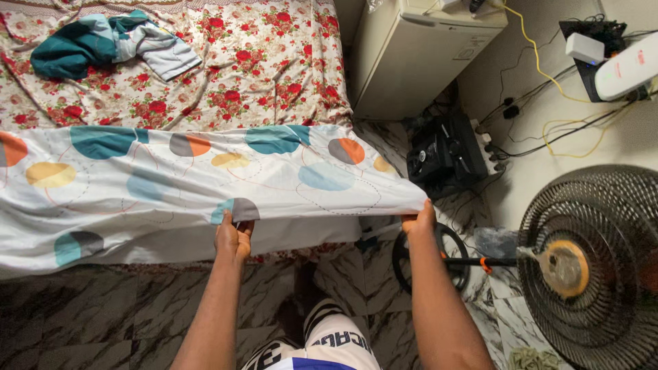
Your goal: The person folds a blue and white patterned garment on a bed by hand, smoothing the fabric and folding it into a square shape.
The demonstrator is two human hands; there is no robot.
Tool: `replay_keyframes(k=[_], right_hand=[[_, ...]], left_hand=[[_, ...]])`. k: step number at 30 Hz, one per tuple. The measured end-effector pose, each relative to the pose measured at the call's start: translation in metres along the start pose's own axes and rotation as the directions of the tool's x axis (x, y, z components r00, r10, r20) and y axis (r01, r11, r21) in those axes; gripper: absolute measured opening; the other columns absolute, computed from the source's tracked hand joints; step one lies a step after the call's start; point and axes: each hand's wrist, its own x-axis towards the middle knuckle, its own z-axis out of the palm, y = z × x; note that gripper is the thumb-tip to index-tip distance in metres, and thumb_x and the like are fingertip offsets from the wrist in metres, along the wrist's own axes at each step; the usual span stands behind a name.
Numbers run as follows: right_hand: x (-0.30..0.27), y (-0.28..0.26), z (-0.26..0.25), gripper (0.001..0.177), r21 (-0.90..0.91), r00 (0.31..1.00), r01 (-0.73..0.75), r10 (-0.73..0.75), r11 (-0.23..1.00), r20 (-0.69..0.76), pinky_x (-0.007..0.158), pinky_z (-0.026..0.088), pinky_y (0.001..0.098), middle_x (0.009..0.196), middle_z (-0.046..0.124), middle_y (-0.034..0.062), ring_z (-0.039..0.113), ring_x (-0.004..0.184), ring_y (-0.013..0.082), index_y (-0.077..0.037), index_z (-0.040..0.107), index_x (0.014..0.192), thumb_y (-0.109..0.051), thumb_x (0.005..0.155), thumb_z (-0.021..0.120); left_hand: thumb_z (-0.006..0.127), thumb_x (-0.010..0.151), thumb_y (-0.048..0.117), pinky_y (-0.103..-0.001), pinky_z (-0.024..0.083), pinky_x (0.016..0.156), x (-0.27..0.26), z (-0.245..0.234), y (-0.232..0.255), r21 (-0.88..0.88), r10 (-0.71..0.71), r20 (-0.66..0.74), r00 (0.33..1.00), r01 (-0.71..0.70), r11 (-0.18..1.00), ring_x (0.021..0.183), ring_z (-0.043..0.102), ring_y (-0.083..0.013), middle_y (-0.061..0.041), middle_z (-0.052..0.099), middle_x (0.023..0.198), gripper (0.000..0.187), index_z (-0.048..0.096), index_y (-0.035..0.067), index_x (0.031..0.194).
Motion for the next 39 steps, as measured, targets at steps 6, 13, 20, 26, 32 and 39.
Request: replay_keyframes(k=[6,13,20,26,32,39], right_hand=[[-0.035,-0.018,-0.029,0.047,0.012,1.000,-0.009,0.009,1.000,0.007,0.098,0.058,0.0504,0.133,0.070,0.0110,0.068,0.121,0.0315,-0.009,0.062,0.135,-0.043,0.106,0.046],[-0.049,-0.028,-0.058,0.039,-0.034,0.996,-0.088,0.087,0.996,-0.016,0.070,0.058,0.0382,0.116,0.072,0.0082,0.071,0.097,0.0240,-0.011,0.064,0.125,-0.041,0.107,0.046],[-0.044,-0.025,-0.082,0.041,-0.127,0.992,-0.122,0.118,0.984,-0.040,0.073,0.060,0.0404,0.116,0.069,0.0084,0.069,0.097,0.0245,-0.009,0.060,0.127,-0.043,0.108,0.045],[-0.036,-0.024,-0.110,0.047,-0.245,0.995,-0.073,0.055,0.967,-0.081,0.079,0.061,0.0412,0.119,0.066,0.0127,0.067,0.100,0.0263,-0.006,0.058,0.131,-0.044,0.107,0.045],[-0.034,-0.033,-0.106,0.047,-0.363,0.998,-0.010,-0.012,0.932,-0.057,0.081,0.060,0.0395,0.119,0.063,0.0114,0.065,0.099,0.0249,-0.010,0.057,0.132,-0.046,0.102,0.055],[-0.036,-0.072,-0.036,0.044,-0.669,0.786,0.578,-0.541,0.467,0.301,0.078,0.048,0.0336,0.100,0.070,0.0071,0.058,0.090,0.0169,0.001,0.074,0.116,-0.040,0.105,0.062]], left_hand=[[0.055,0.104,0.030,-0.055,0.058,0.103,-0.011,-0.033,0.003,0.011,0.023,0.021,1.000,-0.023,1.000,0.121,0.063,-0.0371,-0.019,0.054,0.135,0.046,0.043,0.004,0.139],[0.051,0.108,0.033,-0.057,0.055,0.108,-0.014,-0.069,-0.013,0.020,0.010,0.005,1.000,-0.010,1.000,0.124,0.060,-0.0398,-0.019,0.048,0.140,0.053,0.037,0.000,0.147],[0.045,0.108,0.029,-0.057,0.043,0.115,-0.036,-0.093,-0.024,0.140,0.043,-0.087,0.995,-0.031,0.990,0.135,0.053,-0.0429,-0.021,0.035,0.158,0.060,0.023,0.005,0.158],[0.047,0.109,0.026,-0.057,0.042,0.119,-0.049,-0.107,-0.035,0.159,0.053,-0.161,0.986,-0.027,0.987,0.142,0.045,-0.0449,-0.024,0.026,0.164,0.066,0.015,0.002,0.161],[0.043,0.108,0.027,-0.057,0.045,0.117,-0.050,-0.113,-0.035,0.160,0.058,-0.143,0.988,-0.035,0.987,0.140,0.050,-0.0446,-0.022,0.035,0.159,0.059,0.024,0.002,0.158],[0.044,0.109,0.028,-0.058,0.041,0.117,-0.027,-0.104,-0.036,0.104,0.070,-0.033,0.997,-0.066,0.992,0.135,0.055,-0.0422,-0.020,0.046,0.153,0.054,0.035,-0.003,0.152]])
